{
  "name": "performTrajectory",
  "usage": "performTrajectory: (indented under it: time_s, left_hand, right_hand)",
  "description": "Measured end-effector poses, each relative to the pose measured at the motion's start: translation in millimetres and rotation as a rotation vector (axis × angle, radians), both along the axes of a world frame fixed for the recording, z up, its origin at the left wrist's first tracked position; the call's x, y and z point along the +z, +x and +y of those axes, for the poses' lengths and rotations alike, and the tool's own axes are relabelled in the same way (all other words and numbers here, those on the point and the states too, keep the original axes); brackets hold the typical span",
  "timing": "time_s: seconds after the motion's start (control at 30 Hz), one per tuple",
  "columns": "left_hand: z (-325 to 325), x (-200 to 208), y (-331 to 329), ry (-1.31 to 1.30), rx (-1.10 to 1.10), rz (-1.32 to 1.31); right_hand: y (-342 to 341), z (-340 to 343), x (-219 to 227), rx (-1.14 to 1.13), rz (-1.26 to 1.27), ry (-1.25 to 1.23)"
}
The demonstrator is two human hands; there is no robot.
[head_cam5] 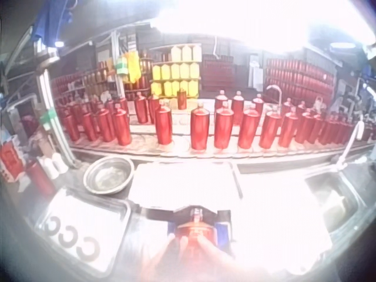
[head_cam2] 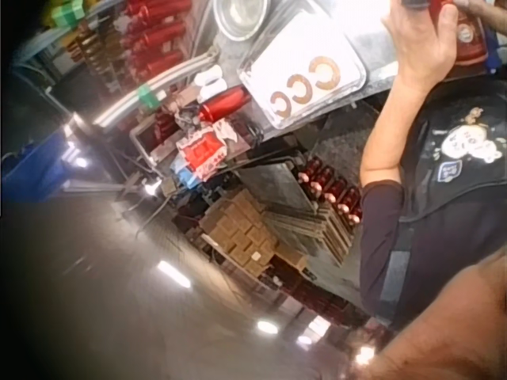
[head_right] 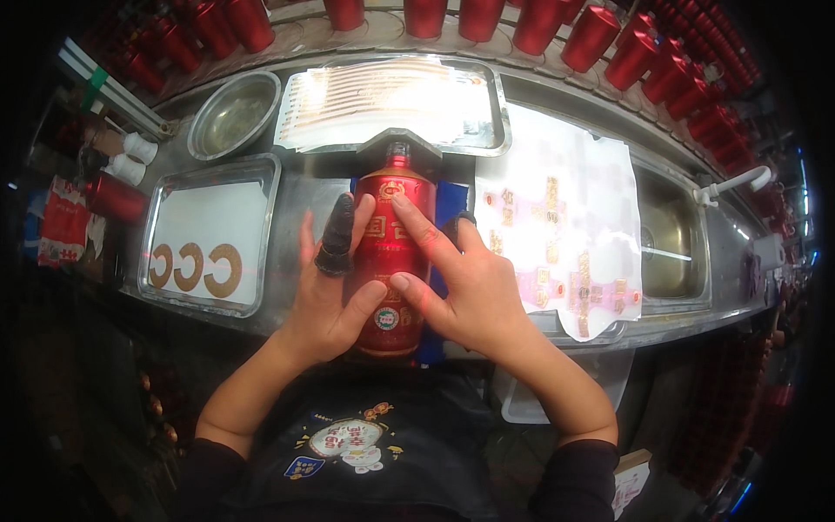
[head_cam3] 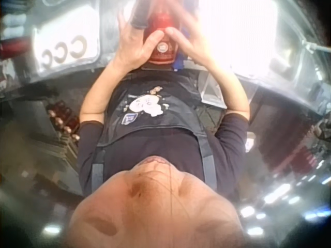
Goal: The person applies gold circular stickers to the necks of red cylindrical bottles and then affixes rectangular labels to the bottle bodies. They wipe each bottle with a blue cloth before and after labeling, then place the finished bottles on a nearby table.
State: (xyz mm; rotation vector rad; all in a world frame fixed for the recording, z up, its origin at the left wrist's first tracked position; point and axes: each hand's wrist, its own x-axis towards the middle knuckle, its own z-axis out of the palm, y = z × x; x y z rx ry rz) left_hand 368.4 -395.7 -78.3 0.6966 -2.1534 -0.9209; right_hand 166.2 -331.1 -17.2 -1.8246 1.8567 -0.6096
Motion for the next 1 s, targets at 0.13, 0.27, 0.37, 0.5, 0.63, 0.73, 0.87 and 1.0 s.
performTrajectory:
  time_s: [0.13,0.27,0.37,0.5,0.63,0.73,0.87,1.0]
  left_hand:
    - [6,-2,10,0.044,-0.016,0.065]
    - [14,-5,18,0.043,-0.11,-0.023]
    - [15,-6,21,0.023,-0.106,-0.062]
    - [14,-4,22,0.013,-0.122,-0.06]
    - [14,-5,22,0.011,-0.101,-0.031]
    - [17,-6,21,-0.028,-0.112,-0.019]
    - [20,-7,10,0.165,-0.03,0.143]
    - [8,-11,-8,0.63,-0.006,0.414]
  right_hand:
    - [1,9,6,0.024,0.03,0.061]
    - [4,20,4,0.095,0.011,0.102]
    - [6,23,1,0.073,0.008,0.098]
    - [7,22,1,0.081,0.02,0.097]
    - [6,21,5,0.084,0.027,0.089]
    - [5,22,5,0.104,0.062,0.124]
    - [7,22,1,0.083,0.046,0.058]
    - [7,21,-3,0.059,-0.025,0.018]
